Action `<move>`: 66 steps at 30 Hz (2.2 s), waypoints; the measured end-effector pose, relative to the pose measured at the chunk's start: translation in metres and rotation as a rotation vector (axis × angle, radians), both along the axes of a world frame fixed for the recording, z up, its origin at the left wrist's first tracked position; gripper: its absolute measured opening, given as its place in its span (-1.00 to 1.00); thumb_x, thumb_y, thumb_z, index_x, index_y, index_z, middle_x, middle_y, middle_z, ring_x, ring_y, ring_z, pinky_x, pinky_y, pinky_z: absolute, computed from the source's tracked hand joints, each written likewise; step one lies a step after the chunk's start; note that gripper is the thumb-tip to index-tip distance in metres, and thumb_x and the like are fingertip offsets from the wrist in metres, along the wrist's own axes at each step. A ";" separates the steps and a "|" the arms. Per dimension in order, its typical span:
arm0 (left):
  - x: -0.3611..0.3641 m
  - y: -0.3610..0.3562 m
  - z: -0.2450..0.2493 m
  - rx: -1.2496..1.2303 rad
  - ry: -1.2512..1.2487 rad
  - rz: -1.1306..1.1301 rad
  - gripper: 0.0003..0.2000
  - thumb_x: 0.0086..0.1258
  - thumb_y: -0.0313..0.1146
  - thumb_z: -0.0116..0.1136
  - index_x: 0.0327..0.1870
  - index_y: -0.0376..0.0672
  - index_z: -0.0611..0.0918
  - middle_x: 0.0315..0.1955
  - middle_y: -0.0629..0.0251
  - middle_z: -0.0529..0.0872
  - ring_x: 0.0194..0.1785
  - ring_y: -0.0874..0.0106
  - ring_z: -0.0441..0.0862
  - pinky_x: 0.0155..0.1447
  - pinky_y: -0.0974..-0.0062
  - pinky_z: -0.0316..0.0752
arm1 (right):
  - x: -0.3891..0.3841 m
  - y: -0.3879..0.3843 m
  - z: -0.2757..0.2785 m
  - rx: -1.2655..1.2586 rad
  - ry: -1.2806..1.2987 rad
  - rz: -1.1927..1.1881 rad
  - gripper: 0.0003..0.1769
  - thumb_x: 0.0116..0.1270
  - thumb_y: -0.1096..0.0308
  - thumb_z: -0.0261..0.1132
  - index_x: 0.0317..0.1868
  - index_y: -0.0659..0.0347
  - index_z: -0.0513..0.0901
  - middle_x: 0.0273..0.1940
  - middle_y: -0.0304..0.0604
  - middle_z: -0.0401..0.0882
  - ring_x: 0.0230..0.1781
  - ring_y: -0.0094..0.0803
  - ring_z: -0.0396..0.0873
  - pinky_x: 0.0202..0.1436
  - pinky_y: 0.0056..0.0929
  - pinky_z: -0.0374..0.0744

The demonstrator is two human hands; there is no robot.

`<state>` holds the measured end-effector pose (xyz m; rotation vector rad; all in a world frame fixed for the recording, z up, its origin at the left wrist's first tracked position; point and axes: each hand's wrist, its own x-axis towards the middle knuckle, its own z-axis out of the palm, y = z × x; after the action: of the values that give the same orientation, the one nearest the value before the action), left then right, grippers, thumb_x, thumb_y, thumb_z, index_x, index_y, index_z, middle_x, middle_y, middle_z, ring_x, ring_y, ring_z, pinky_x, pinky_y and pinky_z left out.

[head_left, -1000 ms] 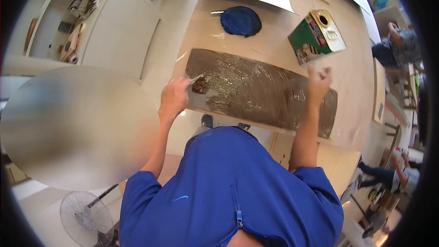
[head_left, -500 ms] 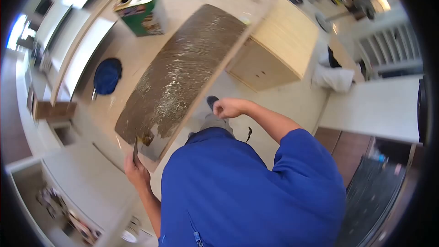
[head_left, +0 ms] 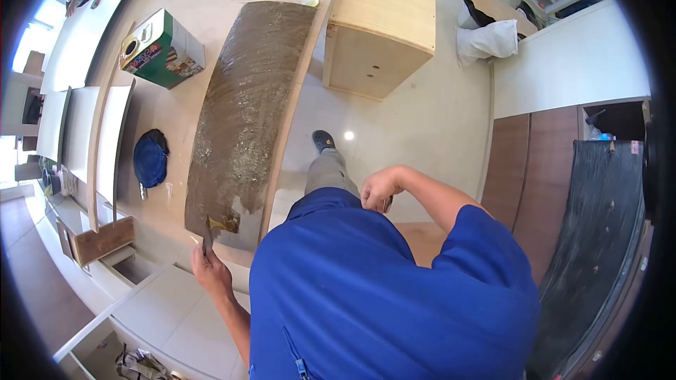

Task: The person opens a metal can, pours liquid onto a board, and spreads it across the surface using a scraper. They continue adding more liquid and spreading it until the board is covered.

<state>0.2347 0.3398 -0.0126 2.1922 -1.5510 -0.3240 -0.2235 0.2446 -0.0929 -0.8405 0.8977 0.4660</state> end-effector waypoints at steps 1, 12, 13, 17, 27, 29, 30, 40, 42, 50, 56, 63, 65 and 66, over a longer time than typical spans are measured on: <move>0.001 -0.001 0.000 0.001 0.006 -0.010 -0.81 0.55 -0.48 0.06 0.05 -0.29 0.67 -0.10 0.01 0.68 -0.04 0.01 0.63 0.06 0.20 0.52 | 0.002 0.000 0.005 0.004 0.013 0.003 -0.76 0.25 0.28 0.44 -0.16 0.26 0.75 -0.29 -0.17 0.72 -0.29 -0.41 0.69 -0.20 -0.40 0.68; -0.007 0.004 -0.003 -0.028 0.064 -0.023 -0.81 0.53 -0.53 0.06 0.06 -0.33 0.65 -0.09 0.01 0.68 -0.05 0.02 0.64 0.06 0.22 0.52 | 0.008 -0.010 0.012 -0.035 0.063 0.123 -0.71 0.22 0.22 0.48 -0.13 0.21 0.78 -0.25 -0.16 0.76 -0.20 -0.38 0.72 -0.16 -0.34 0.71; -0.007 0.005 -0.004 -0.031 0.065 -0.017 -0.81 0.53 -0.53 0.07 0.05 -0.33 0.65 -0.09 0.02 0.68 -0.04 0.02 0.64 0.06 0.22 0.52 | 0.009 -0.011 0.014 -0.037 0.069 0.129 -0.71 0.22 0.22 0.48 -0.13 0.21 0.79 -0.25 -0.16 0.76 -0.20 -0.38 0.72 -0.16 -0.34 0.71; -0.010 0.008 0.001 -0.037 0.070 0.002 -0.81 0.53 -0.52 0.07 0.05 -0.32 0.65 -0.09 0.02 0.69 -0.03 0.02 0.64 0.06 0.21 0.52 | 0.012 -0.013 0.016 -0.047 0.088 0.174 -0.69 0.22 0.23 0.48 -0.08 0.22 0.78 -0.20 -0.15 0.77 -0.16 -0.37 0.73 -0.15 -0.33 0.72; -0.028 0.016 0.008 -0.124 0.086 0.089 -0.80 0.44 -0.50 0.16 0.01 -0.19 0.73 -0.07 0.06 0.75 0.04 0.04 0.67 0.14 0.19 0.57 | 0.007 -0.013 0.001 -0.017 0.019 0.279 -0.76 0.25 0.28 0.49 -0.10 0.16 0.78 -0.23 -0.35 0.72 -0.24 -0.53 0.65 -0.18 -0.41 0.67; -0.028 0.018 0.008 -0.141 0.089 0.103 -0.80 0.44 -0.50 0.16 0.01 -0.19 0.73 -0.07 0.06 0.75 0.04 0.04 0.67 0.14 0.19 0.57 | 0.008 -0.015 0.007 0.000 0.011 0.310 -0.75 0.24 0.26 0.50 -0.10 0.15 0.78 -0.24 -0.40 0.70 -0.26 -0.59 0.62 -0.18 -0.45 0.67; -0.028 0.020 0.005 -0.146 0.086 0.102 -0.80 0.44 -0.49 0.17 0.01 -0.19 0.73 -0.08 0.06 0.75 0.03 0.04 0.67 0.13 0.18 0.57 | 0.007 -0.015 0.007 -0.009 0.009 0.318 -0.75 0.25 0.26 0.50 -0.11 0.14 0.78 -0.25 -0.41 0.69 -0.26 -0.60 0.62 -0.18 -0.47 0.66; -0.035 0.029 -0.007 -0.218 0.062 0.096 -0.81 0.44 -0.48 0.15 -0.01 -0.18 0.72 -0.12 0.07 0.74 0.01 0.01 0.67 0.07 0.14 0.58 | 0.012 -0.021 0.000 -0.058 -0.002 0.424 -0.62 0.26 0.25 0.52 0.06 0.17 0.75 -0.09 -0.36 0.73 -0.07 -0.52 0.63 -0.01 -0.42 0.65; -0.031 0.028 -0.011 -0.254 0.060 0.079 -0.81 0.45 -0.47 0.14 -0.01 -0.18 0.72 -0.12 0.06 0.74 0.01 0.00 0.67 0.07 0.13 0.58 | 0.010 -0.024 -0.009 -0.054 0.005 0.475 -0.63 0.25 0.27 0.52 0.04 0.18 0.75 -0.11 -0.37 0.73 -0.10 -0.52 0.63 -0.05 -0.43 0.65; -0.020 0.029 -0.002 -0.214 0.084 0.142 -0.81 0.48 -0.49 0.07 -0.02 -0.19 0.71 -0.10 0.07 0.74 0.01 -0.02 0.65 0.07 0.13 0.58 | 0.109 -0.050 0.072 -1.113 0.027 0.618 -0.64 0.37 0.11 0.31 0.03 0.14 0.76 -0.16 0.08 0.76 -0.11 0.09 0.68 0.00 -0.06 0.62; -0.019 0.033 -0.009 -0.175 0.055 0.171 -0.79 0.42 -0.52 0.09 -0.01 -0.19 0.70 -0.09 0.10 0.73 0.00 0.02 0.66 0.07 0.15 0.58 | 0.201 -0.033 0.068 -1.210 -0.296 0.756 -0.55 0.41 0.11 0.30 0.19 0.16 0.65 -0.07 0.17 0.73 0.00 0.18 0.65 0.09 0.04 0.60; -0.033 0.033 -0.009 -0.165 0.127 0.275 -0.81 0.41 -0.50 0.14 -0.03 -0.24 0.70 -0.10 0.04 0.73 -0.06 0.00 0.66 0.03 0.14 0.57 | 0.228 -0.043 0.067 -1.007 -0.367 0.649 -0.64 0.42 0.11 0.30 -0.06 0.26 0.76 -0.18 0.19 0.74 -0.10 0.14 0.68 0.00 -0.03 0.60; -0.037 0.035 -0.012 -0.159 0.252 0.399 -0.84 0.42 -0.46 0.17 -0.07 -0.29 0.70 -0.17 0.02 0.74 -0.14 0.01 0.67 -0.02 0.17 0.56 | 0.220 -0.053 0.060 -0.929 -0.329 0.587 -0.64 0.42 0.11 0.30 -0.14 0.30 0.77 -0.22 0.19 0.74 -0.17 0.08 0.70 -0.05 -0.09 0.60; -0.038 0.036 -0.014 -0.158 0.342 0.488 -0.84 0.42 -0.44 0.19 -0.09 -0.30 0.69 -0.22 0.01 0.74 -0.20 0.03 0.67 -0.06 0.19 0.56 | 0.217 -0.058 0.060 -0.911 -0.314 0.584 -0.64 0.42 0.12 0.30 -0.15 0.30 0.77 -0.24 0.18 0.74 -0.20 0.05 0.69 -0.07 -0.11 0.60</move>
<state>0.1970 0.3762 -0.0268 2.1650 -0.8028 -0.3784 -0.0066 0.1865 -0.0331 -1.9802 0.5319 0.3957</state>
